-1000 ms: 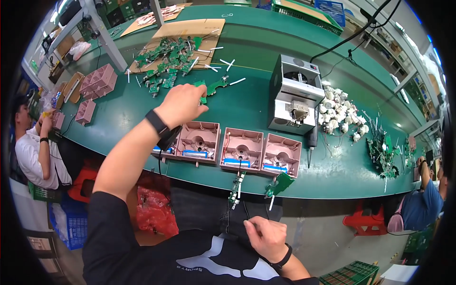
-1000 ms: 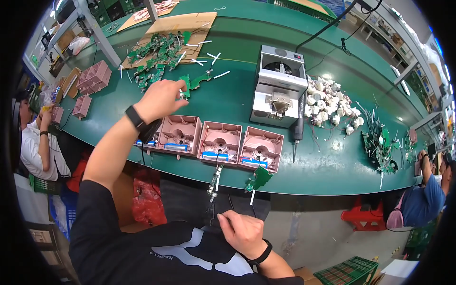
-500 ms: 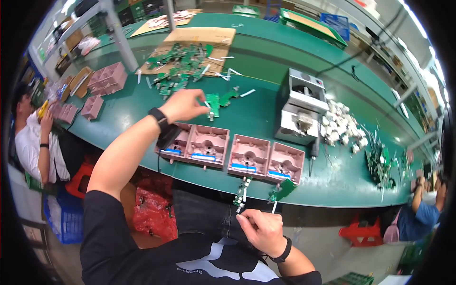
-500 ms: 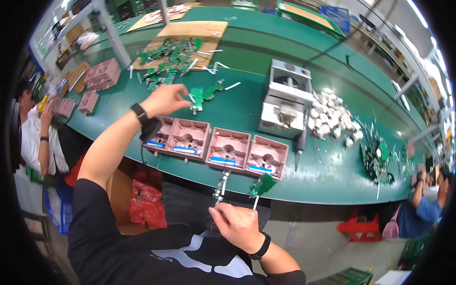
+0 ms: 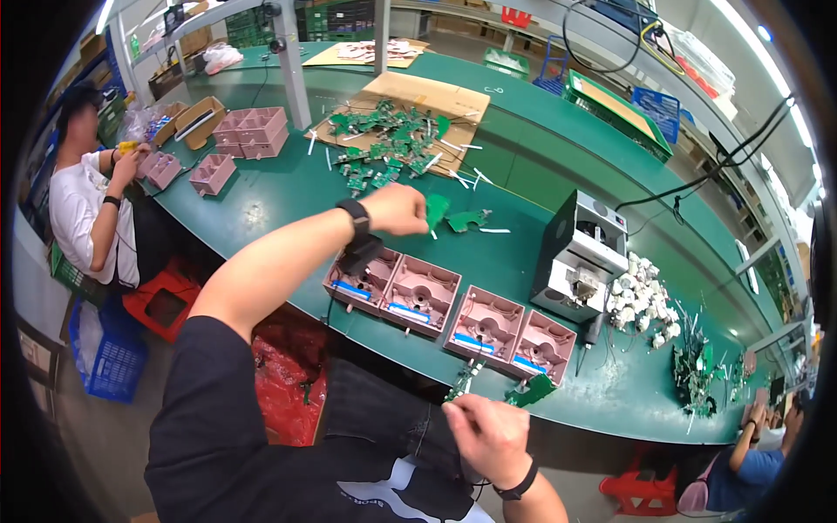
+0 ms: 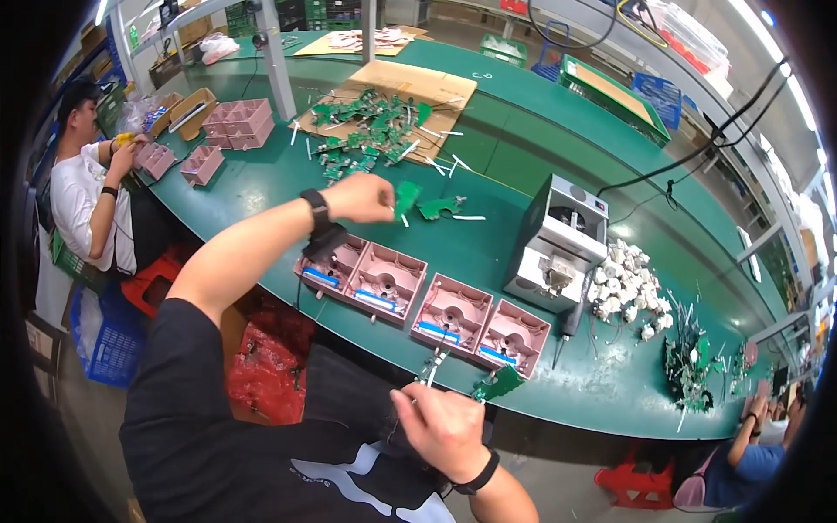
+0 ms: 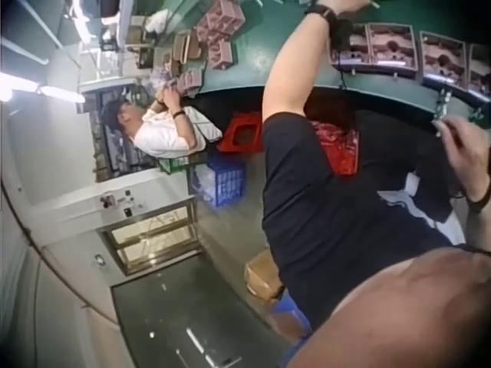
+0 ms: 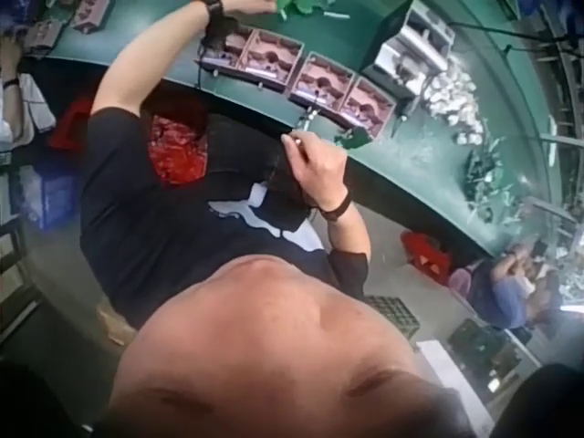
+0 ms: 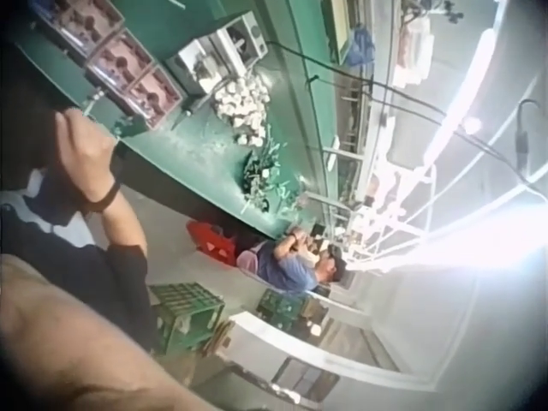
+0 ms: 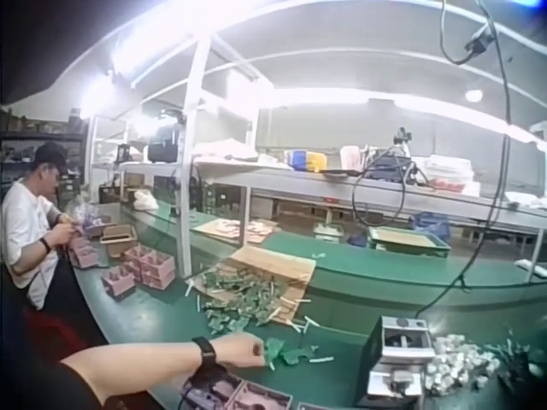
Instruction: Assembling electronic boards and wires into plastic housings and using an electric screwdriver to secure components.
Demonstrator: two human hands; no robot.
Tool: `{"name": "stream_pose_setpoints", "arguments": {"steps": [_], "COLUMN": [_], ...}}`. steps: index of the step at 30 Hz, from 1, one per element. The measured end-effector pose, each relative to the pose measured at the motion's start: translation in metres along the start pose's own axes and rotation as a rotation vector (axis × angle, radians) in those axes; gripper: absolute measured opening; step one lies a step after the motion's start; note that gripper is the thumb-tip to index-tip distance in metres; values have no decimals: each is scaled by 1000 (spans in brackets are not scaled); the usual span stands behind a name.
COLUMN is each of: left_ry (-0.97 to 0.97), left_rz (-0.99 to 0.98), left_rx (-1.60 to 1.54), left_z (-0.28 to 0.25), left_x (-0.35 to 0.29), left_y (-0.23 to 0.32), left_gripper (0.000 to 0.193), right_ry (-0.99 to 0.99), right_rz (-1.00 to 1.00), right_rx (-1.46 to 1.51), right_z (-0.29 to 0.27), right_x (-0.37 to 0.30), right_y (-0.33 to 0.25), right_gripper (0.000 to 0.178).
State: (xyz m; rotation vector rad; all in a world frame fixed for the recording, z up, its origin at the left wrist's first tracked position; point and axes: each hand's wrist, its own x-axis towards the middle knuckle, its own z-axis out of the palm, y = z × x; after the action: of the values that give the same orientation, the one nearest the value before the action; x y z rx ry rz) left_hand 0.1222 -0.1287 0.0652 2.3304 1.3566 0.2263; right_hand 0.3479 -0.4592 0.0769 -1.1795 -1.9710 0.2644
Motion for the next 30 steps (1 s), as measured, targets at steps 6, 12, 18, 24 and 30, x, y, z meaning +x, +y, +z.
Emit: {"name": "stream_pose_setpoints", "arguments": {"steps": [6,12,18,24,30], "left_ry": [-117,-48,-22,5,121], "left_rz": [-249,-142,-15,99,140], "left_rx": [-1034,-1187,-835,-732,-856], "left_z": [-46,-49,-53,-55,-39], "left_x": [-39,-85,-106,-104,-102], "left_y": [-27,8,72,91,75], "left_gripper": [26,26,25,32,51], "right_ry": [49,163,141,-198,111], "right_rz": [167,192,-25,387,319], "right_rx": [-43,57,-138,253,249], "right_z": [-35,-22,19,20,9], "right_x": [20,78,163,216,210], "right_y": [12,35,83,107,116], "right_gripper": [10,17,44,23,23]}}
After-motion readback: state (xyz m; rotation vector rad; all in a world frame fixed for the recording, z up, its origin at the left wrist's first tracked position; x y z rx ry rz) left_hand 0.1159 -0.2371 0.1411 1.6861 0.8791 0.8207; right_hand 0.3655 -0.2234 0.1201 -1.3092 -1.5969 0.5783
